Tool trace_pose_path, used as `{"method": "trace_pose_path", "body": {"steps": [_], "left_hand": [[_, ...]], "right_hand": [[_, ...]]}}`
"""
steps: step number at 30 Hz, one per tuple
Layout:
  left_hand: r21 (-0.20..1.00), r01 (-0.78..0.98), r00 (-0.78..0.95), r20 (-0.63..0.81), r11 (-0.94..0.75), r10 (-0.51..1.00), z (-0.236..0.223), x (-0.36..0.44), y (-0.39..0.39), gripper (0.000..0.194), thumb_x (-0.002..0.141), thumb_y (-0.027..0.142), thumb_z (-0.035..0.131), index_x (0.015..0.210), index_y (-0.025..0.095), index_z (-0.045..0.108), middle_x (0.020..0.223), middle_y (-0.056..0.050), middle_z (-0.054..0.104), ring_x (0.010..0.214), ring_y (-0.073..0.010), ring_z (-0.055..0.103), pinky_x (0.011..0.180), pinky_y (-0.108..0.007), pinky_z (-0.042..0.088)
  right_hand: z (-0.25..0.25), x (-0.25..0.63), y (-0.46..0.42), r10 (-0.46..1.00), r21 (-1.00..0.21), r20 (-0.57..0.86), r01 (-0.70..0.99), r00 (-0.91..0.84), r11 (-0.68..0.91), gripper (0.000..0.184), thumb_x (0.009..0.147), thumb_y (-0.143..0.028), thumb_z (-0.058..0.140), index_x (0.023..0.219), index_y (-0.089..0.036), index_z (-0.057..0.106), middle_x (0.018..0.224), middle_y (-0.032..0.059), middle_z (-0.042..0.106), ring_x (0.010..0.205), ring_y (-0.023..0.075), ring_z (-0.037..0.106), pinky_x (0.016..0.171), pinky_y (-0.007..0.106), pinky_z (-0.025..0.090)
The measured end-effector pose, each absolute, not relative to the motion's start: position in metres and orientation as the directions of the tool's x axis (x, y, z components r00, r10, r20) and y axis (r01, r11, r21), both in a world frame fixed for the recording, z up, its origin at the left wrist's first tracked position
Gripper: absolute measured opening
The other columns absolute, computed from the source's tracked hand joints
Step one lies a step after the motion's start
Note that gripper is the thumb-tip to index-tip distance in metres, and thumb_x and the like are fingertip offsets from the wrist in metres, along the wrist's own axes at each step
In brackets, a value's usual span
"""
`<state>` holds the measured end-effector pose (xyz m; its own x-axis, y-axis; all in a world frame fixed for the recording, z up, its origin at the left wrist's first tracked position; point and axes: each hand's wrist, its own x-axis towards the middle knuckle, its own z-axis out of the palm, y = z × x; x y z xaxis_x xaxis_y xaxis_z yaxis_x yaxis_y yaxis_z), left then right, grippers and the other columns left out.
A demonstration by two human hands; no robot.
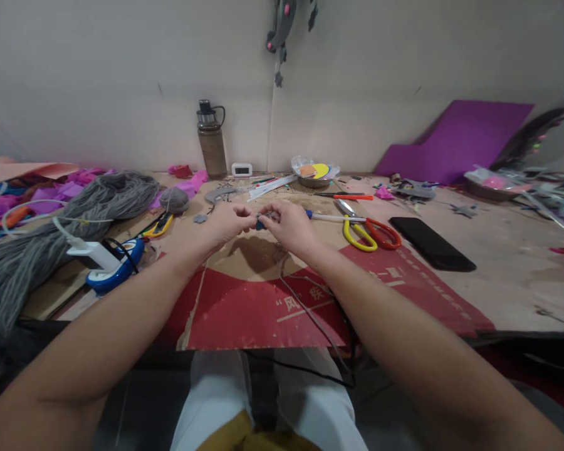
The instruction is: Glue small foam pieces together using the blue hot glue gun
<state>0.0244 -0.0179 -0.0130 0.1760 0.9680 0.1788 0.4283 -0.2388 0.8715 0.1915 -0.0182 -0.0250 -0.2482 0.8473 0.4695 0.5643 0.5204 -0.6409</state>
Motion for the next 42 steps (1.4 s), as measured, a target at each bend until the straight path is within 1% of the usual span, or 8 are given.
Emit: {"method": "trace_pose_path", "body": {"steps": [2, 6, 12, 16, 26, 30, 34, 42], "left_hand": [[0.896, 0.382, 0.173, 0.17, -0.225, 0.97, -0.015, 0.023, -0.015, 0.01, 0.065, 0.024, 0.06, 0.06, 0.016, 0.064, 0.055, 0.0, 0.057, 0.049, -0.0086, 0.045, 0.05, -0.023, 0.031], [0.925, 0.316, 0.148, 0.173, -0.212, 0.974, -0.017, 0.02, -0.011, 0.009, 0.065, 0.023, 0.061, 0.061, 0.016, 0.064, 0.056, 0.0, 0.057, 0.051, -0.0085, 0.046, 0.05, -0.023, 0.032], [0.934, 0.309, 0.104, 0.156, -0.181, 0.982, -0.016, 0.021, -0.011, 0.014, 0.066, 0.029, 0.065, 0.06, 0.016, 0.063, 0.058, -0.001, 0.058, 0.053, -0.0097, 0.049, 0.05, -0.025, 0.032], [0.941, 0.291, 0.084, 0.155, -0.173, 0.984, -0.016, 0.021, -0.011, 0.015, 0.065, 0.03, 0.066, 0.061, 0.016, 0.063, 0.06, -0.001, 0.059, 0.054, -0.0097, 0.049, 0.05, -0.025, 0.032], [0.968, 0.203, 0.05, 0.143, -0.15, 0.989, -0.015, 0.019, -0.009, 0.018, 0.064, 0.031, 0.068, 0.058, 0.016, 0.061, 0.061, -0.002, 0.059, 0.055, -0.0093, 0.049, 0.05, -0.023, 0.032], [0.976, 0.178, 0.017, 0.122, -0.123, 0.992, -0.013, 0.021, -0.011, 0.017, 0.062, 0.031, 0.069, 0.059, 0.016, 0.06, 0.063, -0.001, 0.06, 0.056, -0.0088, 0.048, 0.049, -0.022, 0.032], [0.984, 0.133, 0.004, 0.123, -0.122, 0.992, -0.014, 0.021, -0.011, 0.013, 0.06, 0.027, 0.067, 0.059, 0.016, 0.06, 0.062, 0.0, 0.057, 0.055, -0.0082, 0.046, 0.048, -0.021, 0.03], [0.992, 0.031, 0.013, 0.122, -0.123, 0.992, -0.014, 0.023, -0.011, 0.009, 0.059, 0.023, 0.065, 0.058, 0.016, 0.058, 0.056, 0.002, 0.05, 0.048, -0.0062, 0.036, 0.044, -0.021, 0.023]], "right_hand": [[-0.026, 0.192, -0.017, 0.851, -0.665, 0.473, 0.542, -0.227, 0.514, 0.016, 0.083, -0.027, 0.061, 0.093, -0.017, 0.067, 0.065, -0.0007, 0.057, 0.06, 0.0133, 0.048, 0.06, 0.028, 0.034], [-0.027, 0.191, -0.017, 0.852, -0.694, 0.481, 0.503, -0.208, 0.515, 0.017, 0.082, -0.024, 0.059, 0.099, -0.018, 0.06, 0.061, -0.0044, 0.049, 0.057, 0.0129, 0.045, 0.058, 0.028, 0.033], [-0.026, 0.19, -0.018, 0.846, -0.729, 0.509, 0.443, -0.161, 0.523, 0.014, 0.082, -0.023, 0.056, 0.093, -0.021, 0.048, 0.064, -0.0054, 0.047, 0.059, 0.0132, 0.046, 0.061, 0.029, 0.034], [-0.026, 0.19, -0.018, 0.838, -0.729, 0.519, 0.424, -0.169, 0.537, 0.014, 0.082, -0.021, 0.055, 0.091, -0.022, 0.045, 0.064, -0.0055, 0.046, 0.059, 0.013, 0.045, 0.06, 0.028, 0.034], [-0.024, 0.188, -0.023, 0.828, -0.726, 0.539, 0.412, -0.154, 0.55, 0.014, 0.083, -0.022, 0.056, 0.093, -0.022, 0.046, 0.065, -0.0054, 0.046, 0.061, 0.0135, 0.046, 0.062, 0.028, 0.035], [-0.022, 0.187, -0.028, 0.781, -0.647, 0.584, 0.453, -0.224, 0.613, 0.003, 0.085, -0.019, 0.052, 0.087, -0.021, 0.053, 0.064, -0.0039, 0.046, 0.061, 0.0136, 0.044, 0.062, 0.028, 0.034], [-0.024, 0.185, -0.028, 0.73, -0.56, 0.621, 0.49, -0.287, 0.669, 0.007, 0.084, -0.017, 0.052, 0.083, -0.02, 0.059, 0.073, 0.0002, 0.054, 0.069, 0.0151, 0.047, 0.067, 0.029, 0.036], [-0.025, 0.183, -0.029, 0.723, -0.554, 0.628, 0.486, -0.289, 0.676, 0.012, 0.085, -0.018, 0.052, 0.09, -0.017, 0.063, 0.079, 0.0034, 0.06, 0.072, 0.0162, 0.05, 0.07, 0.03, 0.038]]}}
